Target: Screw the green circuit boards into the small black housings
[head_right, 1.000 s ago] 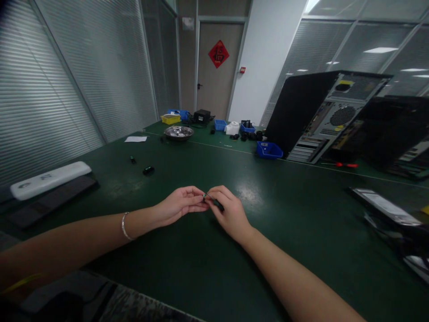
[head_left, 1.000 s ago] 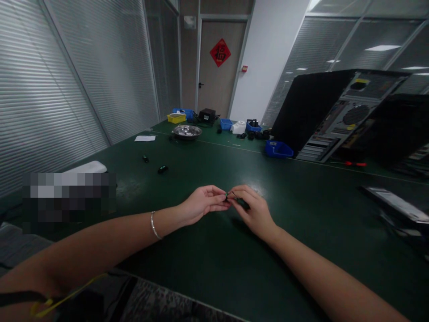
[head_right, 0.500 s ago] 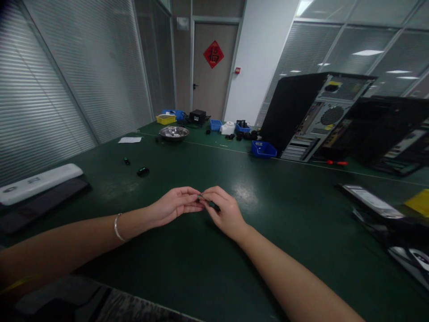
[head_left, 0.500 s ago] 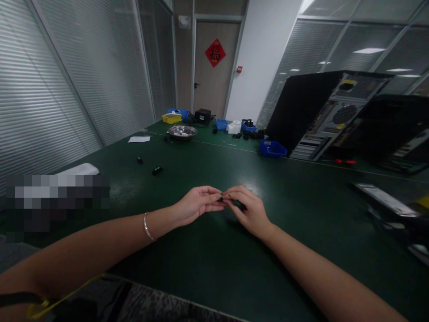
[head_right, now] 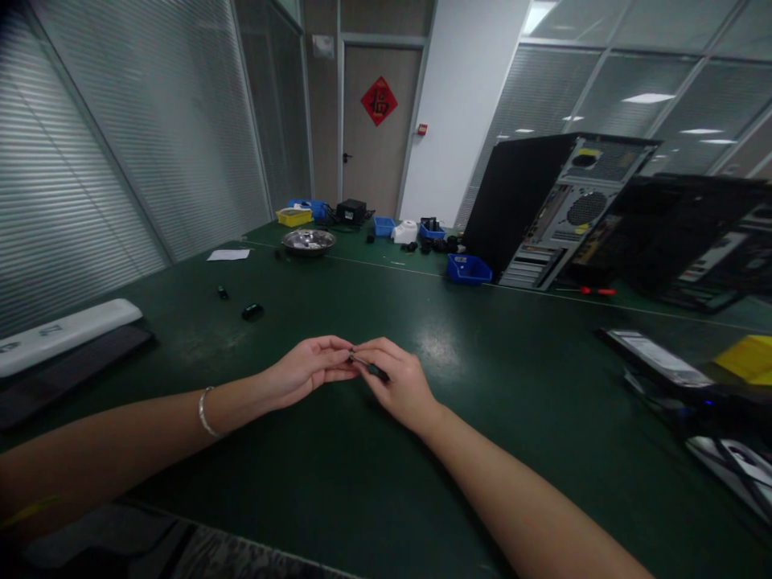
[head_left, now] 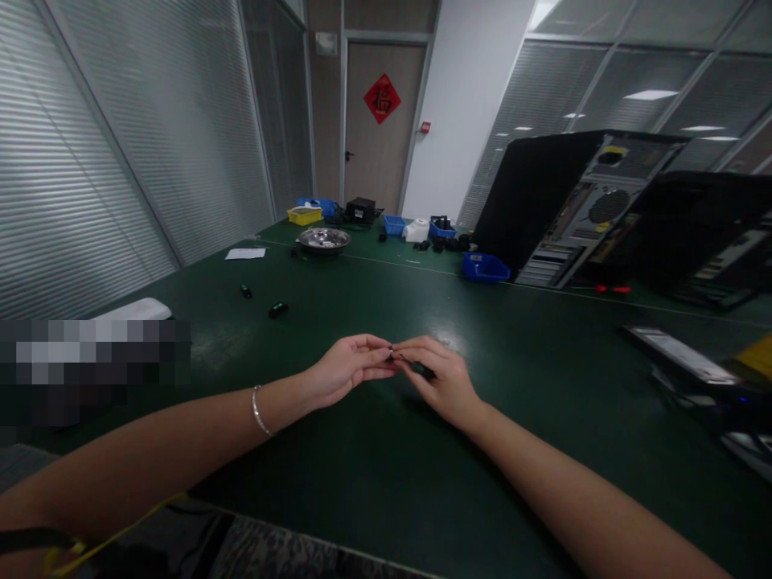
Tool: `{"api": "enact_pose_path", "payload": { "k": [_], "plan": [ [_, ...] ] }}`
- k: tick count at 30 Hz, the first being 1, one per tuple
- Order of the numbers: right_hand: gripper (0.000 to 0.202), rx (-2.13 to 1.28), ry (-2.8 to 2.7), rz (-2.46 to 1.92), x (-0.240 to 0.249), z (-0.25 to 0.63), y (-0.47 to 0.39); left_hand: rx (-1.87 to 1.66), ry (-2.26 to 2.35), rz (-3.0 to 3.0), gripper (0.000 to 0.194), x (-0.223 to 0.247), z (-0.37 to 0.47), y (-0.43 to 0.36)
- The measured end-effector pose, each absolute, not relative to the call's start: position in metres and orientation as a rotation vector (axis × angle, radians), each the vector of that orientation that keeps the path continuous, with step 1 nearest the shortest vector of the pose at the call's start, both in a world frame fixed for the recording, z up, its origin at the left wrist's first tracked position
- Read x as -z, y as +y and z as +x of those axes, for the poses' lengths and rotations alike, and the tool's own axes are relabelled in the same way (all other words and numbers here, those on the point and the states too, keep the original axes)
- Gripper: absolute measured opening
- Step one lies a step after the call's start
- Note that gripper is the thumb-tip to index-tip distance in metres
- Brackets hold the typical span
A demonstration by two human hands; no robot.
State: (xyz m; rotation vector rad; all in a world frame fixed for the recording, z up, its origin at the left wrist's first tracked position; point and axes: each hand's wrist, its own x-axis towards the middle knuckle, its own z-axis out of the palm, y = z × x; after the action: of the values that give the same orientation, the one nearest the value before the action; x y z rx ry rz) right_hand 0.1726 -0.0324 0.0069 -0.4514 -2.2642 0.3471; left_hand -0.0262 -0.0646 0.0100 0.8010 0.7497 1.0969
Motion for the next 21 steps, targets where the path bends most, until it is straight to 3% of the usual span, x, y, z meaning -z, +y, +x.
{"api": "enact_pose_path", "payload": {
  "k": [14, 21],
  "plan": [
    [0.035, -0.263, -2.441, -0.439, -0.0037, 0.1747, -0.0328, -1.195, 0.820, 0.867, 0.015, -0.0137, -0.0316, -0.0582],
    [0.028, -0.336, -2.308, -0.490, -0.0072, 0.1731, -0.0342, -1.174, 0.831, 0.921, 0.015, -0.0146, -0.0315, -0.0595]
  ]
}}
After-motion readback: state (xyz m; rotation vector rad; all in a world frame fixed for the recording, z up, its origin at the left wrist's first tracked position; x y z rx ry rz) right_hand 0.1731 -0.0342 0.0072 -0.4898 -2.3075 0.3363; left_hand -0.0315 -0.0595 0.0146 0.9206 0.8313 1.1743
